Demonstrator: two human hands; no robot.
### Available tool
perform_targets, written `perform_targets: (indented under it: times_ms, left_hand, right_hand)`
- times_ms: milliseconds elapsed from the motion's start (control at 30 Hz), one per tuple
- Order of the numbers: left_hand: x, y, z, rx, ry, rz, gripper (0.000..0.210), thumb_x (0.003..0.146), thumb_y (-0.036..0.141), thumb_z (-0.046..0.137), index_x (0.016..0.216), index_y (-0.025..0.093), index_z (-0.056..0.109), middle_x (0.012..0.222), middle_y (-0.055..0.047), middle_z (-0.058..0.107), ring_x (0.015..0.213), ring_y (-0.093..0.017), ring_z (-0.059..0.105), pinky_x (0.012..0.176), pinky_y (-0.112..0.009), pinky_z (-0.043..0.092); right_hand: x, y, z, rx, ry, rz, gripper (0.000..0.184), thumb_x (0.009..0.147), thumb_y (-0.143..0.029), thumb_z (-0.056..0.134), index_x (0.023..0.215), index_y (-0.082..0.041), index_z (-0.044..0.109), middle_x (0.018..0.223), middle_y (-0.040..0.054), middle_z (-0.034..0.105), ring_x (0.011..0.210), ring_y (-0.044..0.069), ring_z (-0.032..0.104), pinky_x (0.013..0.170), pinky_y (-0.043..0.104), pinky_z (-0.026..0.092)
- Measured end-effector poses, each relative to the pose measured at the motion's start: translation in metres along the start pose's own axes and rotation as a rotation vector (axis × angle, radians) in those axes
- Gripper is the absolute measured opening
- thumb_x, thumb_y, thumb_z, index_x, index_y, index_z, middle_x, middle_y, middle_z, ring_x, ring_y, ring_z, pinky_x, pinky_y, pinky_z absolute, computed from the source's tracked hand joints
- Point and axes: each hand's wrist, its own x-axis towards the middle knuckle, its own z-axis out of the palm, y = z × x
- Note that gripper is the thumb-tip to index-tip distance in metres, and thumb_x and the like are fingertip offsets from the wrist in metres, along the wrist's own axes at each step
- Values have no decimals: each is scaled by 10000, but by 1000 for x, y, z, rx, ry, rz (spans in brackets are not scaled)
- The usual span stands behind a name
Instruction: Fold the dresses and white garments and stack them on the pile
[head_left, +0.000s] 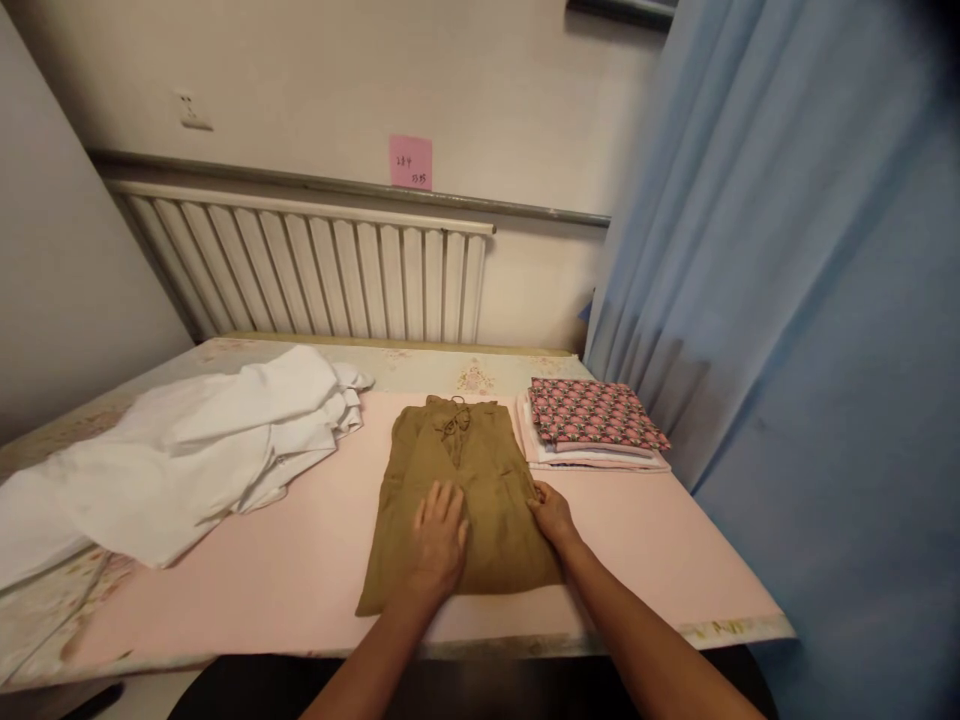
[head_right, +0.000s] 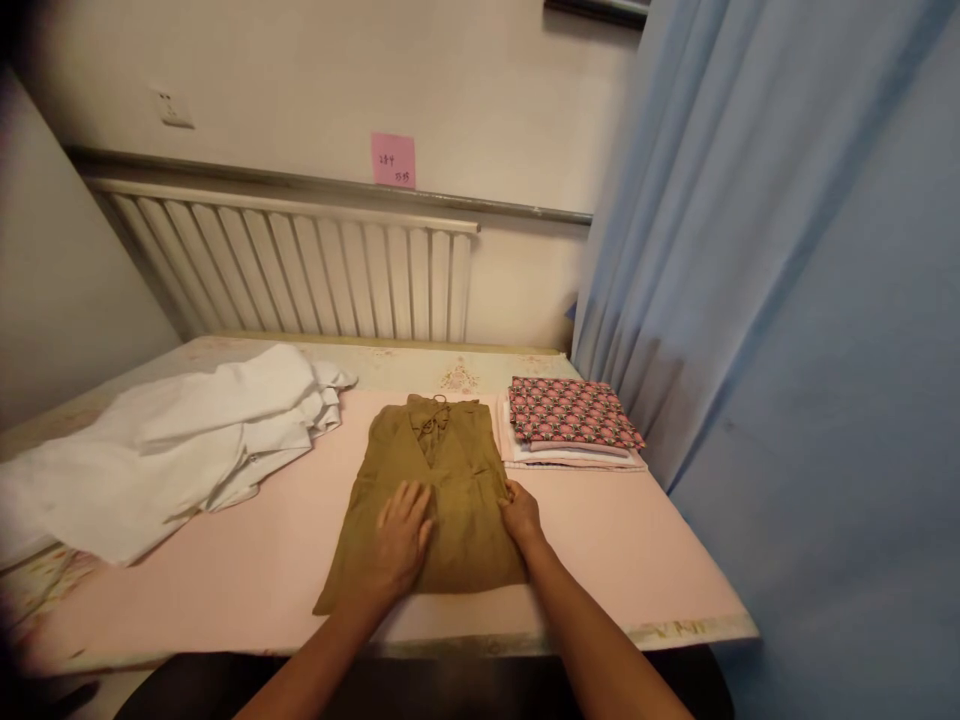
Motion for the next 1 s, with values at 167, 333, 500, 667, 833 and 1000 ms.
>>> perform_targets:
  times_ms: [167, 333, 500, 667, 833, 1000]
  left_hand:
    - [-9, 1, 30, 60, -192, 20, 506, 951, 370, 373, 1420, 198, 455, 1508, -117, 423, 1424, -304, 306, 1138, -546, 247]
    - [-12, -5, 35, 92, -164, 37, 545, 953, 398, 351, 1451, 187, 415, 1519, -125, 401, 1422, -309, 305, 1137, -563, 236]
    - [-12, -4, 31, 117, -190, 52, 533, 951, 336, 342, 1459, 187, 405, 1534, -106, 379, 1427, -303, 296, 1137, -562, 242]
    - [-12, -6, 30, 137, -204, 48, 516, 974, 375, 295, 1454, 226, 411, 1536, -67, 384, 1434, -277, 284, 1140, -547, 247]
    - [-12, -10, 26, 169, -188, 52, 529, 973, 434, 309, 1455, 239, 405, 1535, -57, 387, 1434, -281, 285, 1144, -543, 240]
    - [-15, -25, 21, 191, -183, 66, 543, 967, 439, 329, 1456, 215, 405, 1532, -69, 389, 1435, -297, 278, 1138, -541, 247]
  right_hand:
    - [-11, -4, -7, -46, 79, -54, 354, 767, -139, 517, 1085, -197, 661, 874, 54, 719, 855, 225, 668, 783, 312, 495]
    - [-42, -33, 7, -113, 125, -397, 454, 861, -158, 471, 1308, -184, 545, 1389, 124, 527, 1302, 273, 449, 1092, 453, 347]
    - [-76, -55, 43, -290, -103, -715, 495, 911, -193, 472, 1405, -179, 464, 1464, 114, 458, 1385, 263, 364, 1137, 481, 311]
    - [-88, -49, 50, -418, -175, -655, 482, 962, -313, 448, 1428, -190, 440, 1492, 88, 428, 1416, 258, 308, 1163, 501, 233]
    - [-81, -33, 37, -495, -114, -606, 538, 949, -420, 486, 1441, -211, 426, 1513, 77, 395, 1425, 274, 288, 1158, 505, 227]
    - [-76, -17, 27, -530, -63, -565, 547, 952, -458, 475, 1428, -191, 448, 1503, 86, 409, 1405, 272, 330, 1153, 480, 243]
